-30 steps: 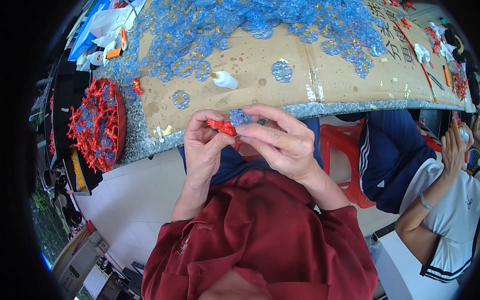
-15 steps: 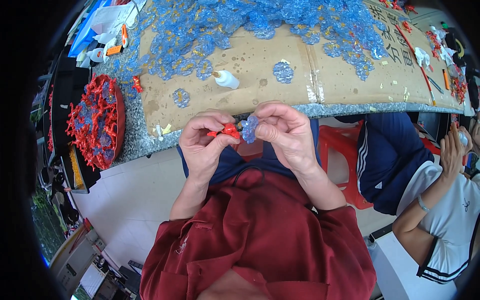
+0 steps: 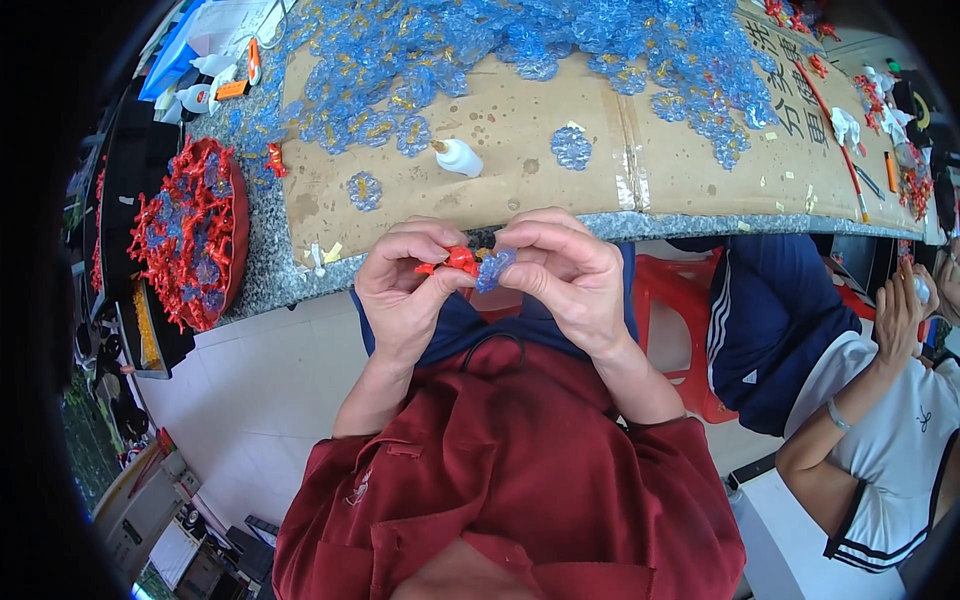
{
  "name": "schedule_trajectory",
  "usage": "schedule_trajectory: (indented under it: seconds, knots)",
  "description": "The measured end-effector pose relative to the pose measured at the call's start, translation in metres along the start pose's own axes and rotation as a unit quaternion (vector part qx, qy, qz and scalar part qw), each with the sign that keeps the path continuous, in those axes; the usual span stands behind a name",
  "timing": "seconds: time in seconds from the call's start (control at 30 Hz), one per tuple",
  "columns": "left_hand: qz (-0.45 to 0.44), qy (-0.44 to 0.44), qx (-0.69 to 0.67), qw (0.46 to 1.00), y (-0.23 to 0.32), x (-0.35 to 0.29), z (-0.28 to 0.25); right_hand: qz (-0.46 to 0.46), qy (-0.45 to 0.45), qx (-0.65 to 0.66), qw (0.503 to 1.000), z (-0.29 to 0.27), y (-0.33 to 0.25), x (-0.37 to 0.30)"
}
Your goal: The person applies glue to small toy figurines using a glue bottle and attaches them onto plastic bases by hand, occasionally pulling additional figurine pieces from a dispenser chute onto the work table.
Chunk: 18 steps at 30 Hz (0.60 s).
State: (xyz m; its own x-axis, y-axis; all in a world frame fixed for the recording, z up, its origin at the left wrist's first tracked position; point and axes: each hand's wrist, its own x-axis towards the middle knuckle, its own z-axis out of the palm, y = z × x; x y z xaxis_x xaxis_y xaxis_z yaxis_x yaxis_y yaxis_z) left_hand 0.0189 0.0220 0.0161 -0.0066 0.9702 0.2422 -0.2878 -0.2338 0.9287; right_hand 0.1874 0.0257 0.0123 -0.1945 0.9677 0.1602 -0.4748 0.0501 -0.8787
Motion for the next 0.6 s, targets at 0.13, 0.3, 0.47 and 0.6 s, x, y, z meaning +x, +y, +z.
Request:
schedule_trajectory:
  seconds: [0.13,0.3,0.47,0.6]
  knots:
    - [0.058,-0.001,0.086,0.995,0.003,0.004,-0.001,0.009,-0.025,-0.019,0.999,-0.002,-0.002,0.0]
    - [0.121,-0.028,0.17,0.977,0.01,0.011,-0.001,0.089,-0.015,0.048,0.995,-0.008,-0.004,-0.001]
    - [0.168,-0.063,0.251,0.951,0.012,0.014,-0.004,0.107,-0.018,0.083,0.991,-0.009,-0.005,0.001]
    - [0.106,-0.055,0.202,0.972,0.01,0.011,-0.003,0.024,-0.062,-0.085,0.994,-0.01,-0.009,0.003]
